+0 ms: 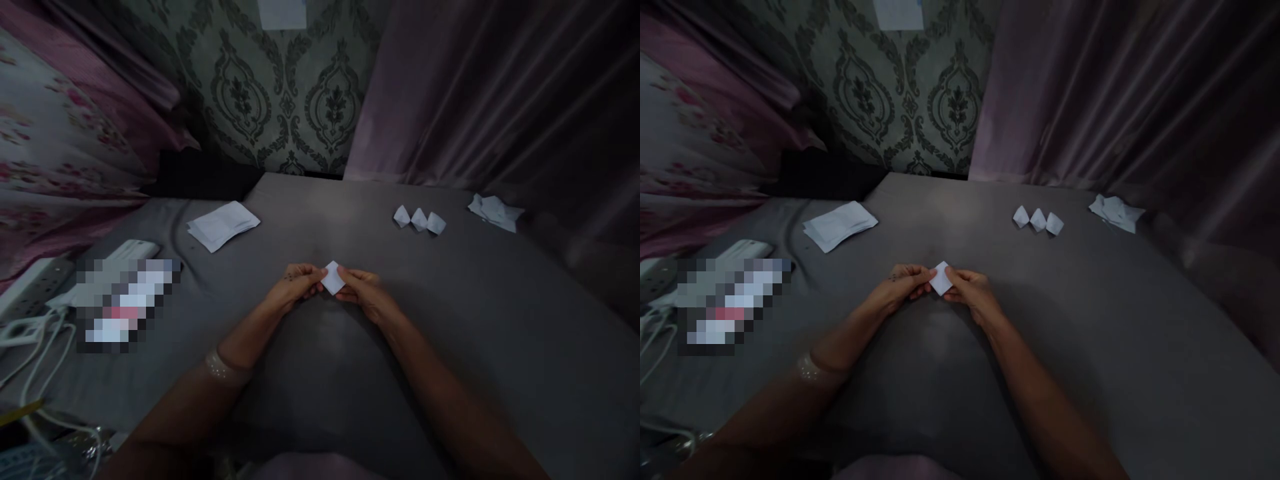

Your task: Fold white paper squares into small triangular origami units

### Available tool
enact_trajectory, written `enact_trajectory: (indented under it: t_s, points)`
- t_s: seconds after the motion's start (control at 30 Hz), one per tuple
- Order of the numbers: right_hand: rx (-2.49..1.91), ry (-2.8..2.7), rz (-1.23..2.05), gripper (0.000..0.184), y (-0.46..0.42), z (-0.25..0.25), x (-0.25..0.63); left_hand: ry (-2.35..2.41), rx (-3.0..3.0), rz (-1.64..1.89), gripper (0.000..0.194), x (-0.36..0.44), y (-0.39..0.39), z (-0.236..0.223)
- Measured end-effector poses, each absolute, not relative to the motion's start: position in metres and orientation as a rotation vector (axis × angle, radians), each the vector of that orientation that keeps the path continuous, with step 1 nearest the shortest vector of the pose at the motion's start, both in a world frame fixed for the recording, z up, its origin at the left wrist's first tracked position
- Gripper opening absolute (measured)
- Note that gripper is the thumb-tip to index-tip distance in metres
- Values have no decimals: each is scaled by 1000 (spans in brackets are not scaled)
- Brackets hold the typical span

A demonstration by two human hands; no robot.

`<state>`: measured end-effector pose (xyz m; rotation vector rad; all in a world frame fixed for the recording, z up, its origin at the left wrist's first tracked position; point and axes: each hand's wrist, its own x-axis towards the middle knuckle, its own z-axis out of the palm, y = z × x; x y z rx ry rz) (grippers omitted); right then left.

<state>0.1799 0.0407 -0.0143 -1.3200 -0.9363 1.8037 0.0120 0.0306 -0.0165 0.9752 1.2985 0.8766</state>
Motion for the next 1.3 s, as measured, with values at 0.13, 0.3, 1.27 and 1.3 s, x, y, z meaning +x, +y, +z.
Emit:
enact_trajectory:
  t_s: [0.13, 0.3, 1.27, 1.3]
  points:
    - [-1472, -1133, 1647, 19, 43, -13, 181, 1300, 982, 810, 35, 9, 33, -17]
    - [-1606, -1419, 1418, 25, 40, -16, 177, 1442, 1208, 701, 41, 4, 35, -25]
    - [-1083, -2511, 363, 47, 1, -31, 192, 1043, 2452, 587, 25, -21, 27, -31]
    - [-1095, -2522, 356, 47, 0, -29, 192, 1031, 2455, 580, 26, -21, 27, -31]
